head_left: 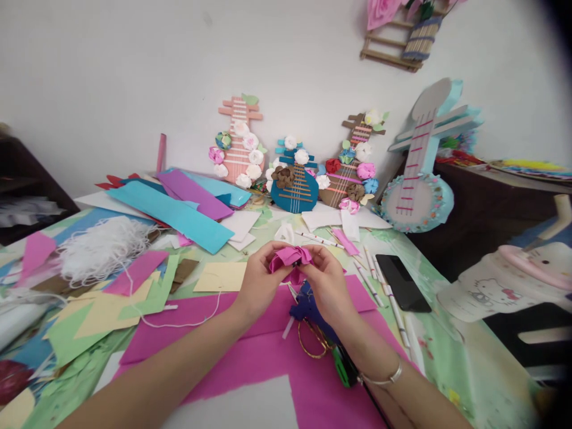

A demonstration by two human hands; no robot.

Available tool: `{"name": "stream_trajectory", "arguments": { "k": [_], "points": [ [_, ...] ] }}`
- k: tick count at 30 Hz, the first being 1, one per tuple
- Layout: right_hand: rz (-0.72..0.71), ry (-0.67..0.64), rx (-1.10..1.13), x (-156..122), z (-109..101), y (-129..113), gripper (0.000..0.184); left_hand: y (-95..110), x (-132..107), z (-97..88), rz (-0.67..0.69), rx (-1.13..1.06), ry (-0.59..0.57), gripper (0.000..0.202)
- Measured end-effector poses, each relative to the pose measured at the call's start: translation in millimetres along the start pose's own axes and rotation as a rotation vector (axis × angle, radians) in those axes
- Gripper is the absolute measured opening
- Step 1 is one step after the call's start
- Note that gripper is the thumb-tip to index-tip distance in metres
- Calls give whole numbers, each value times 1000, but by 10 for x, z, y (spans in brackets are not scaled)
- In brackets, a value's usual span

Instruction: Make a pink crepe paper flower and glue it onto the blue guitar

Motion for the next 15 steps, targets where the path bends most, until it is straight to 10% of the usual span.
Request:
{"name": "stream_trajectory", "arguments": {
  "k": [15],
  "points": [
    [247,55,403,-74,66,186,27,-265,-42,-10,-186,-390,105,36]
  ]
}}
Point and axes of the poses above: each hand's wrist, its own x-axis towards the middle knuckle, its own z-axis out of the palm, y = z × x, the point moved 10 cm from there along x, towards the middle knuckle, and after that the axes turned 11 degrees about -x, right-handed, at the moved point
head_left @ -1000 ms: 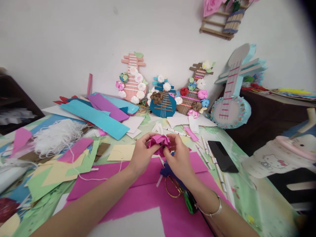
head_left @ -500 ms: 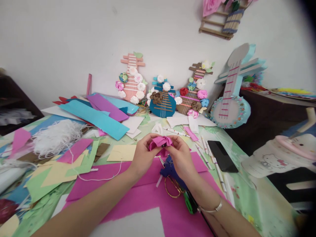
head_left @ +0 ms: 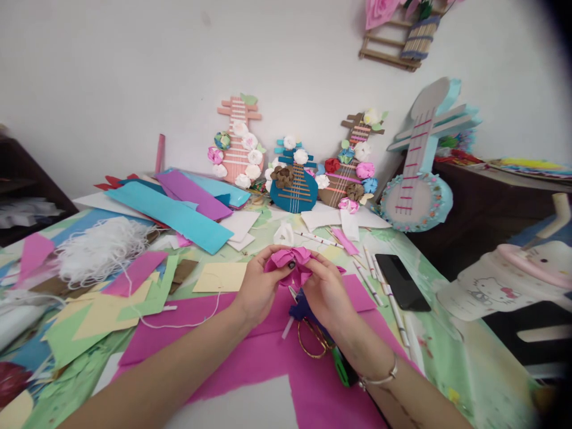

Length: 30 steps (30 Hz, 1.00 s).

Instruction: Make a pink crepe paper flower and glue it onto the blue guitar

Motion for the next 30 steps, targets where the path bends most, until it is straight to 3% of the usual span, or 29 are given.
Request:
{"name": "stream_trajectory", "arguments": {
  "k": [5,11,18,21,25,30],
  "points": [
    [-89,3,-63,20,-23,-48,32,19,22,-9,8,43,-23,34],
    [-278,33,-303,56,-101,-198,33,69,34,34,4,274,-84,31],
    [-179,-38,-305,113,-72,-119,35,82,78,-1,11,266,-87,32],
    [-234,-23,-377,106,-79,-184,35,38,80,-19,-46,263,-76,35],
    [-474,27,-725,-23,-18,-411,22,64,49,19,-44,319,-85,33],
    [-943,132,-1260,-360,228,-631,26,178,2,99,101,477,-132,26]
  ]
}}
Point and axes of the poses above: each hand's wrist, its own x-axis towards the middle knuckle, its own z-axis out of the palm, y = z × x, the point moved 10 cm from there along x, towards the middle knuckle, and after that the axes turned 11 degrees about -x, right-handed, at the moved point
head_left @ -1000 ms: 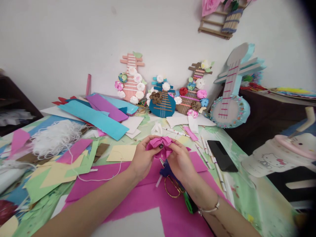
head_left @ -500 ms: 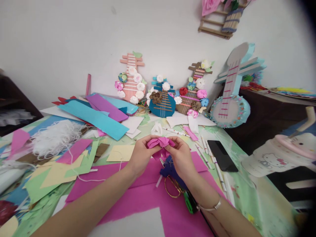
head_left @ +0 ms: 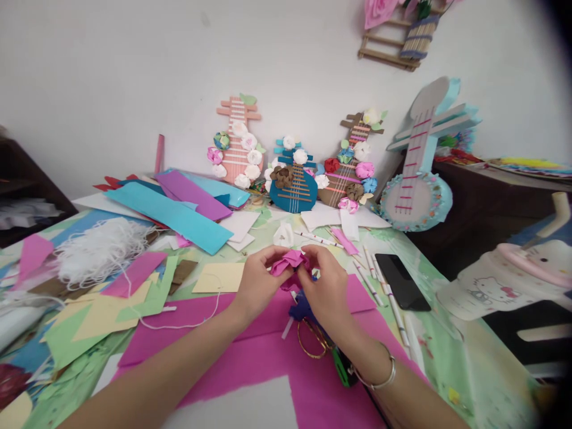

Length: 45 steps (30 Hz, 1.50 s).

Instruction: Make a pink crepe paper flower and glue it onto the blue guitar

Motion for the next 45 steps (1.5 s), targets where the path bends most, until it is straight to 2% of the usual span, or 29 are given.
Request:
{"name": "stream_trajectory", "arguments": {
  "k": [2,4,7,10,12,15,19,21,28,38,40,42,45],
  "points": [
    [-153,42,-138,-40,-23,-144,28,15,-8,4,31,27,1,23],
    [-244,67,-241,-84,-19,-223,29,-4,-12,12,30,30,-2,19],
    [-332,76,-321,-134,-1,-301,29,-30,-13,13,24,47,2,15],
    [-382,68,-274,-135,-10,-367,27,-20,-3,17,32,73,-3,16],
    [-337,70,-176,-83,-53,-342,28,-1,5,7,34,73,6,19],
    [-139,34,-15,33,-72,-155,31,53,5,-63,58,26,84,27],
    [185,-145,253,56,141,163,34,66,-13,-114,66,-65,154,33],
    [275,-199,344,20,240,244,33,69,-22,-113,74,-77,160,32],
    [297,-148,360,1,215,292,32,82,-36,-54,93,-91,117,23],
    [366,-155,492,-9,227,301,17,31,-27,-53,32,-104,103,27],
    [343,-133,441,1,179,294,16,16,-20,-54,31,-101,90,28],
    [258,-83,304,17,82,238,11,-4,-17,-55,27,-95,80,29],
    [-24,30,43,2,-77,-29,12,-47,-23,-55,-1,-80,77,31]
  ]
}}
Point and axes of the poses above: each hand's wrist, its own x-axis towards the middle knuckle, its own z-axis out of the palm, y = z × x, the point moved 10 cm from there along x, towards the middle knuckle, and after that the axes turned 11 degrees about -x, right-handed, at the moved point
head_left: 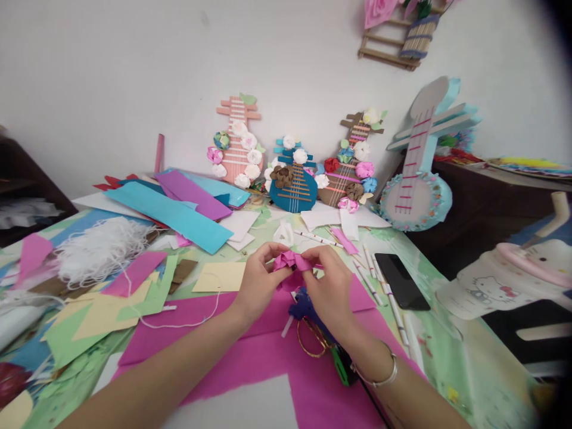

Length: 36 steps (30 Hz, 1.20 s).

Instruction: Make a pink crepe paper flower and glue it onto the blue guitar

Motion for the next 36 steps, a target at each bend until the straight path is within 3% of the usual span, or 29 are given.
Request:
{"name": "stream_trajectory", "arguments": {
  "k": [3,5,7,9,13,17,20,25,30,33,36],
  "points": [
    [-288,31,-186,-94,5,-307,19,-18,-13,19,-22,30,-11,34],
    [-359,18,-213,-122,29,-396,20,21,-16,26,7,63,-12,32],
    [-308,14,-150,-78,0,-370,20,69,-10,27,43,66,-9,29],
    [-171,3,-63,3,-34,-246,24,111,5,13,75,40,1,26],
    [117,-136,74,86,75,58,34,199,30,-85,156,26,80,25],
    [308,-254,171,35,230,238,22,154,35,-112,109,-17,108,29],
    [273,-213,93,36,187,212,12,137,19,-83,84,-47,97,29],
    [63,-126,-129,47,106,50,25,114,7,-37,57,-59,61,30],
    [-59,-42,-223,26,55,-13,14,64,34,-11,45,-80,4,33],
    [-43,-28,-204,27,22,-3,10,24,50,2,25,-117,-17,35],
    [71,-81,-94,45,52,96,6,-9,53,-23,1,-142,13,36]
  ]
}}
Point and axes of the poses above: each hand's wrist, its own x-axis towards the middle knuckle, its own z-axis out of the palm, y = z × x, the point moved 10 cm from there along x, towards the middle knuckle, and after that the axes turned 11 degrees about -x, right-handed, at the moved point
